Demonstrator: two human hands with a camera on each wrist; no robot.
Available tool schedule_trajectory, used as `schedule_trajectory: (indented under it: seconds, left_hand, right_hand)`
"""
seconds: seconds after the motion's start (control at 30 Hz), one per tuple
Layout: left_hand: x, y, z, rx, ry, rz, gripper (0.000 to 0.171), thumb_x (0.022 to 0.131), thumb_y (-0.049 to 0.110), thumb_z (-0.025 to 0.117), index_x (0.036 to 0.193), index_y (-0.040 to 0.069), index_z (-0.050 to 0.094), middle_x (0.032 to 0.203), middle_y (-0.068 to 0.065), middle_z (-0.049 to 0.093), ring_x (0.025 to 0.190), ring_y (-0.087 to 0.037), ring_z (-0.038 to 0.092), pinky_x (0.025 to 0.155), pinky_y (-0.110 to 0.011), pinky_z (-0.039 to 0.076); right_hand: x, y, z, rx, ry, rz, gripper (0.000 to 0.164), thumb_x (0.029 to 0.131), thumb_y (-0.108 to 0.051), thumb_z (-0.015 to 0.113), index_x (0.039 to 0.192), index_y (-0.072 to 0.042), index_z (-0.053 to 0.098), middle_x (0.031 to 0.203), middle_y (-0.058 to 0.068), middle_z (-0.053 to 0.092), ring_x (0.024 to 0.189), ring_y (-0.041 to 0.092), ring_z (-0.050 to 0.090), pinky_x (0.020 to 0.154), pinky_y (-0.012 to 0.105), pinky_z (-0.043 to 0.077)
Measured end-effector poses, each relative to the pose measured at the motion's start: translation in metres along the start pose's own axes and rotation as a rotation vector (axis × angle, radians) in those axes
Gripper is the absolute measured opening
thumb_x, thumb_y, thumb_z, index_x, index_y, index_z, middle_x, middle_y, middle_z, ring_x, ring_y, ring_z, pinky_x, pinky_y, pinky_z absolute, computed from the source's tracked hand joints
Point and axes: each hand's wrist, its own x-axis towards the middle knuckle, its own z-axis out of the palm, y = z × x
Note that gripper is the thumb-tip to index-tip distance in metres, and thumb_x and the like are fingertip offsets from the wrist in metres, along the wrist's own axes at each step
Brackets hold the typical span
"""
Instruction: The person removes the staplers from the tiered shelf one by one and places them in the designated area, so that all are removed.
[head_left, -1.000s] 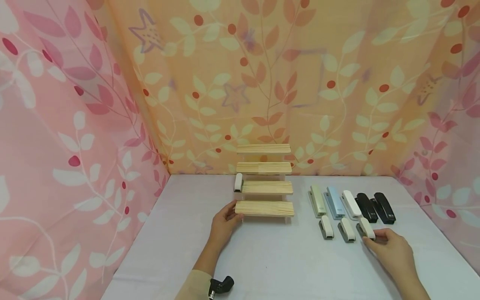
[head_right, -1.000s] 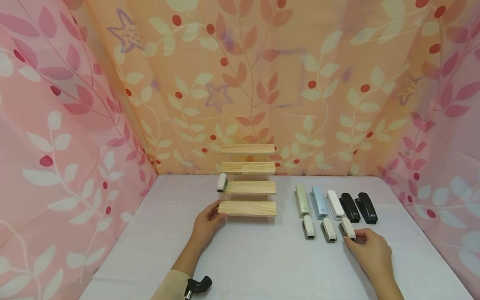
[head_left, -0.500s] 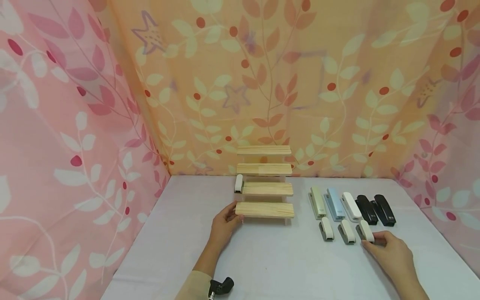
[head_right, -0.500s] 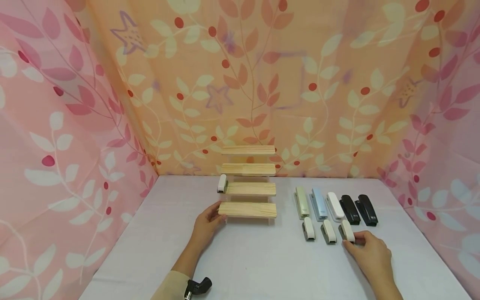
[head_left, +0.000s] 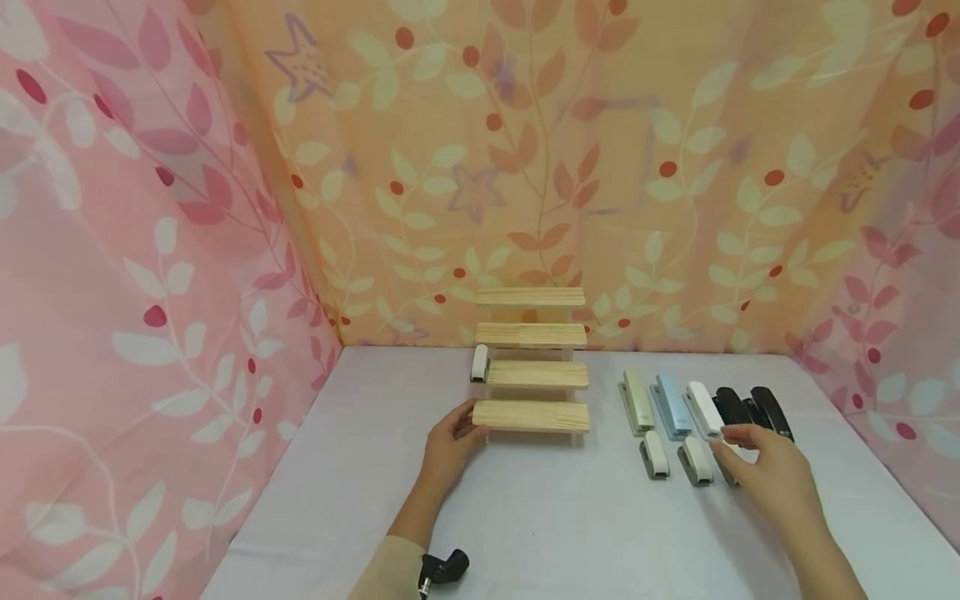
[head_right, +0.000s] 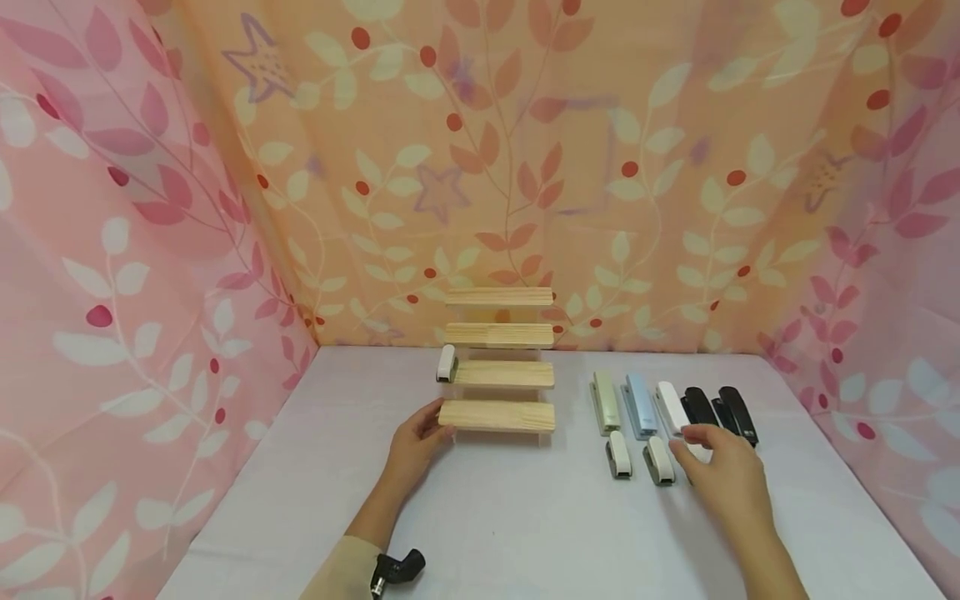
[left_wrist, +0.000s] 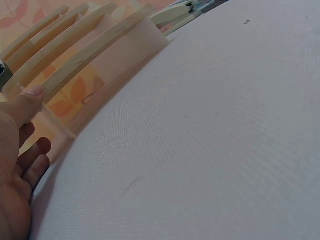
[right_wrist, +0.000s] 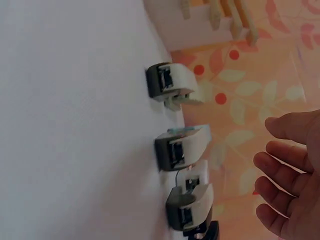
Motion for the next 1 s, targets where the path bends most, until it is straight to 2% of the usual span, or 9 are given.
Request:
schedule_trajectory:
  seconds: [0.27, 0.37, 0.6, 0.73, 1.0]
  left_hand:
    - [0.005, -0.002, 0.001, -0.003, 0.014, -0.001, 0.065, 0.091, 0.017, 0.079, 0.149, 0.009, 0.053, 0.135, -0.014, 0.065, 0.118, -0.032, 0.065, 0.093, -0.022, 0.058]
    - [0.004, -0.003, 0.001, -0.014, 0.011, -0.004, 0.065, 0.090, 0.018, 0.080, 0.149, 0.011, 0.054, 0.134, -0.013, 0.065, 0.118, -0.030, 0.065, 0.092, -0.021, 0.057]
    - [0.003, -0.005, 0.000, -0.022, -0.002, 0.012, 0.067, 0.086, 0.033, 0.083, 0.147, 0.021, 0.057, 0.130, -0.005, 0.068, 0.115, -0.022, 0.068, 0.092, -0.021, 0.058]
    - [0.002, -0.004, -0.001, -0.015, -0.011, 0.021, 0.068, 0.086, 0.036, 0.083, 0.147, 0.021, 0.057, 0.130, -0.005, 0.068, 0.115, -0.022, 0.068, 0.092, -0.022, 0.058]
    - [0.001, -0.003, 0.000, -0.012, -0.015, 0.019, 0.068, 0.087, 0.035, 0.082, 0.148, 0.019, 0.056, 0.132, -0.005, 0.067, 0.115, -0.020, 0.067, 0.093, -0.021, 0.057]
  right_hand:
    - [0.018, -0.062, 0.001, 0.078, 0.030, -0.137, 0.044, 0.096, -0.039, 0.072, 0.122, -0.003, 0.070, 0.118, 0.021, 0.071, 0.114, 0.045, 0.058, 0.087, 0.065, 0.046]
    - [0.025, -0.084, 0.008, 0.094, 0.031, -0.176, 0.041, 0.096, -0.035, 0.073, 0.122, -0.004, 0.070, 0.117, 0.019, 0.072, 0.115, 0.043, 0.059, 0.090, 0.065, 0.048]
    - [0.041, -0.126, 0.035, 0.192, 0.009, -0.236, 0.035, 0.095, -0.028, 0.075, 0.121, -0.004, 0.071, 0.115, 0.016, 0.073, 0.117, 0.039, 0.059, 0.099, 0.062, 0.045]
    - [0.048, -0.149, 0.053, 0.240, 0.004, -0.280, 0.033, 0.092, -0.024, 0.078, 0.118, -0.005, 0.072, 0.112, 0.013, 0.074, 0.114, 0.037, 0.062, 0.099, 0.059, 0.047]
    - [0.053, -0.192, 0.088, 0.355, -0.005, -0.336, 0.035, 0.087, -0.027, 0.084, 0.114, -0.006, 0.074, 0.111, 0.009, 0.075, 0.114, 0.033, 0.062, 0.102, 0.054, 0.048]
